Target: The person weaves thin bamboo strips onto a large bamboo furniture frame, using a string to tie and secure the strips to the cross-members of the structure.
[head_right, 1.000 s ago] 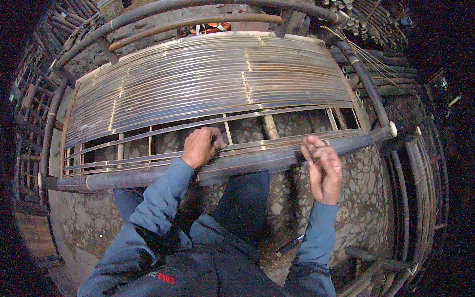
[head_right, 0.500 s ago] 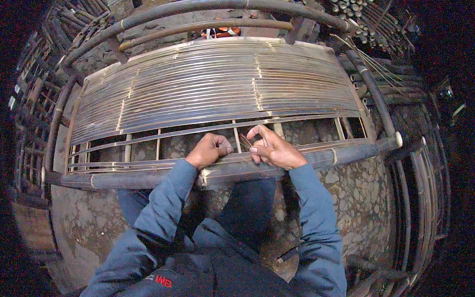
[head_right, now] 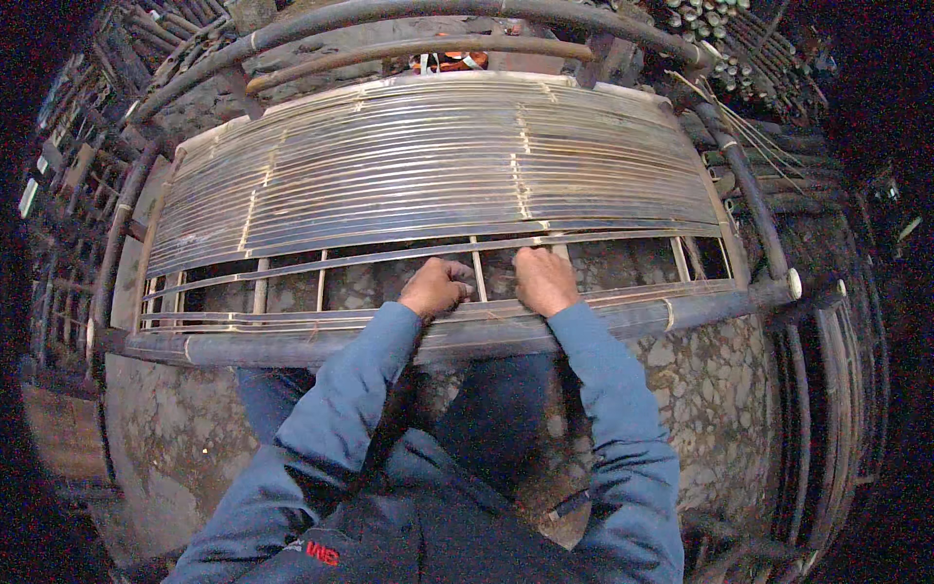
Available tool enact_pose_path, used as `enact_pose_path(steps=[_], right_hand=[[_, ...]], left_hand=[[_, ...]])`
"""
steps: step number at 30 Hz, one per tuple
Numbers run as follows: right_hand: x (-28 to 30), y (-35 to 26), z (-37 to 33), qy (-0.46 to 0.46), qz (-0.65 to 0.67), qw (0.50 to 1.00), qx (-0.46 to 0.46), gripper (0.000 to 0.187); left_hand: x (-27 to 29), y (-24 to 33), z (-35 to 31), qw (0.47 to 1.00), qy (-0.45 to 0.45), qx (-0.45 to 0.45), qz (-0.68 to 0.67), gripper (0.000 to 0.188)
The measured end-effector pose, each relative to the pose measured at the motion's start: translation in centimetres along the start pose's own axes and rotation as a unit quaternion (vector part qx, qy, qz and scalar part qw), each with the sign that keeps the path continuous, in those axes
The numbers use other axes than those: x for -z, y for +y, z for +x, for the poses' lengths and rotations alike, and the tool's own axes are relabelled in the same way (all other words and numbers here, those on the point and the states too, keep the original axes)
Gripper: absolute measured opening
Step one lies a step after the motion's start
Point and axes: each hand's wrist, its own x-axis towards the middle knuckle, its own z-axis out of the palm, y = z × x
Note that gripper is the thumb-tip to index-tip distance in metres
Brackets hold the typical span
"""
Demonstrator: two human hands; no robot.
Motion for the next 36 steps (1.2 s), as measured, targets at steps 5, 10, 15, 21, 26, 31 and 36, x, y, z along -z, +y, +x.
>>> enact_pose_path(steps=[5,10,15,21,26,31,36], right_hand=[[-1.0,-1.9,1.9,-0.089,0.069,0.994,0.002,0.021],[-1.1,-1.4,1.0,-0.03,0.035,0.998,0.03,0.014],[2.3,-0.4,-1.1,-0.195,0.755,0.611,-0.136,0.018],[1.9,-1.6,-2.1,-0.141,0.582,0.8,-0.023,0.015],[6.0,-0.5,-5.3,0.064,-0.012,0.997,0.049,0.021],[10.9,17.0,-19.7,0.236,-0.225,0.912,-0.248,0.028],[6.8,29.2,-54.6,0.26,-0.402,0.758,-0.444,0.061]], left_hand=[[0.1,2.5,-1.0,0.994,0.006,0.042,0.103,0.03],[0.3,4.0,-2.5,0.994,0.057,0.063,0.062,0.02],[-0.3,1.5,-4.2,0.971,0.164,-0.169,-0.045,0.018],[0.4,1.9,-3.7,0.964,0.021,-0.194,-0.179,0.018],[1.2,1.1,-4.2,0.971,0.04,-0.188,-0.143,0.015],[2.0,-0.1,-4.4,0.963,0.1,-0.157,-0.194,0.016],[0.7,1.4,-3.9,0.959,0.138,-0.152,-0.196,0.016]])
